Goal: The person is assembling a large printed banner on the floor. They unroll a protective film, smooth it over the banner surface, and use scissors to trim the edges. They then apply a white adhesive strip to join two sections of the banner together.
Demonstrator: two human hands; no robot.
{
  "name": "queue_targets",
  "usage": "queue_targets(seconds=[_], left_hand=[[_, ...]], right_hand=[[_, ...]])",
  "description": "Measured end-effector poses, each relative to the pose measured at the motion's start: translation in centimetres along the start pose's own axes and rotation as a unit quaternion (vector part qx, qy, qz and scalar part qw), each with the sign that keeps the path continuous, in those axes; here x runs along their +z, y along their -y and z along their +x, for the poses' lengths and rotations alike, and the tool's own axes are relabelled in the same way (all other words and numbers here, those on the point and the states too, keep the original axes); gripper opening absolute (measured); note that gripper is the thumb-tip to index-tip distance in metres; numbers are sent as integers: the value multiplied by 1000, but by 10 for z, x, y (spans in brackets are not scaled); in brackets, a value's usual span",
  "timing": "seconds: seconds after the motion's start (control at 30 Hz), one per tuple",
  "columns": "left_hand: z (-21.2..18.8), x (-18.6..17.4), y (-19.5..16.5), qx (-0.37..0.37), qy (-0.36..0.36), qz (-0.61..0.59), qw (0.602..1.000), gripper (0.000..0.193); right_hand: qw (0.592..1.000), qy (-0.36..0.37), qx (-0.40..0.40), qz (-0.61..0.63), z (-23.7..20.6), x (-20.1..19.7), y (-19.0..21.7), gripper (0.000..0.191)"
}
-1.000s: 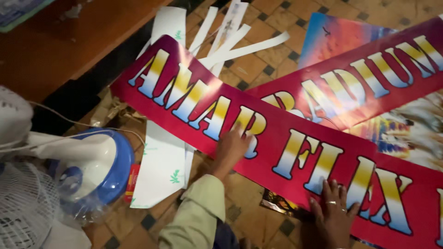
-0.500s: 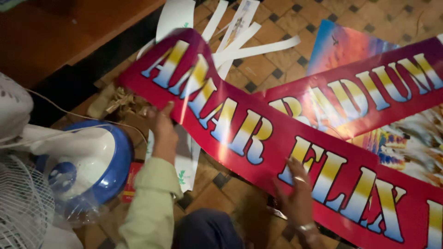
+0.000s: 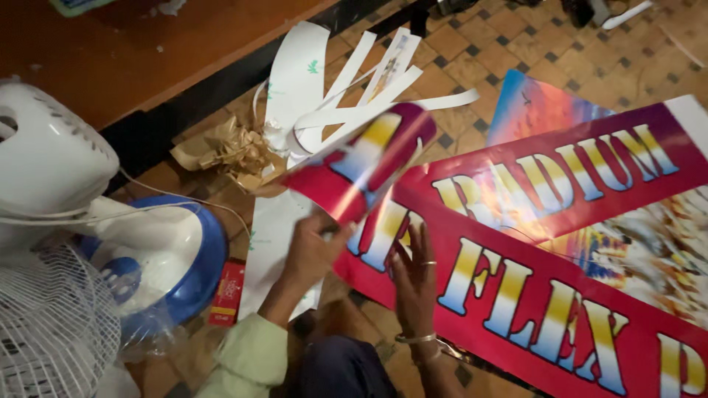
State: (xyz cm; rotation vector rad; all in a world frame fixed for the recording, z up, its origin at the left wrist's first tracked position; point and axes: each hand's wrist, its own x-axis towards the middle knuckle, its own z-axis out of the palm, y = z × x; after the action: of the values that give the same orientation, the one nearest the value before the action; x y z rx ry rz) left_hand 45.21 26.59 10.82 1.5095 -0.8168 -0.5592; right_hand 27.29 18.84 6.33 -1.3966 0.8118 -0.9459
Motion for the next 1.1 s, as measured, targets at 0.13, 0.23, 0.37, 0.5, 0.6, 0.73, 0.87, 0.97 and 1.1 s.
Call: queue_targets(seconds=[0.13,0.23,0.37,0.5,0.6,0.73,0.87,0.97,1.1], left_hand=[[-43,24,11,134,231,213,940,36],[-71,32,24,242,207,249,914,40],[-76,21,29,-182,128,-140,965,27],[-54,-19,4,-315,-115,-485,807,41],[-28,-44,-28,-281,16,-606,744,59],[-12,-51,-73,-239,117,-372,889,62],[0,-56,-93,-214,168,-35,962,63],[1,-51,-83,-158,129,78,976,64],[-16,-26,-52,-138,118,335,924,79]], right_hand=[[847,164,-20,506,9,-21,17,72],[968,0,178,179,4,-27,39,92],[973,8,135,188,-4,-29,50,95],[953,56,147,259,-10,-47,45,92],[966,91,142,197,-16,-61,42,97],[970,151,159,108,-27,-69,44,103],[963,241,119,-36,-39,-57,33,90],[941,279,165,100,-45,-36,12,88],[894,227,256,288,-48,-12,-11,89]])
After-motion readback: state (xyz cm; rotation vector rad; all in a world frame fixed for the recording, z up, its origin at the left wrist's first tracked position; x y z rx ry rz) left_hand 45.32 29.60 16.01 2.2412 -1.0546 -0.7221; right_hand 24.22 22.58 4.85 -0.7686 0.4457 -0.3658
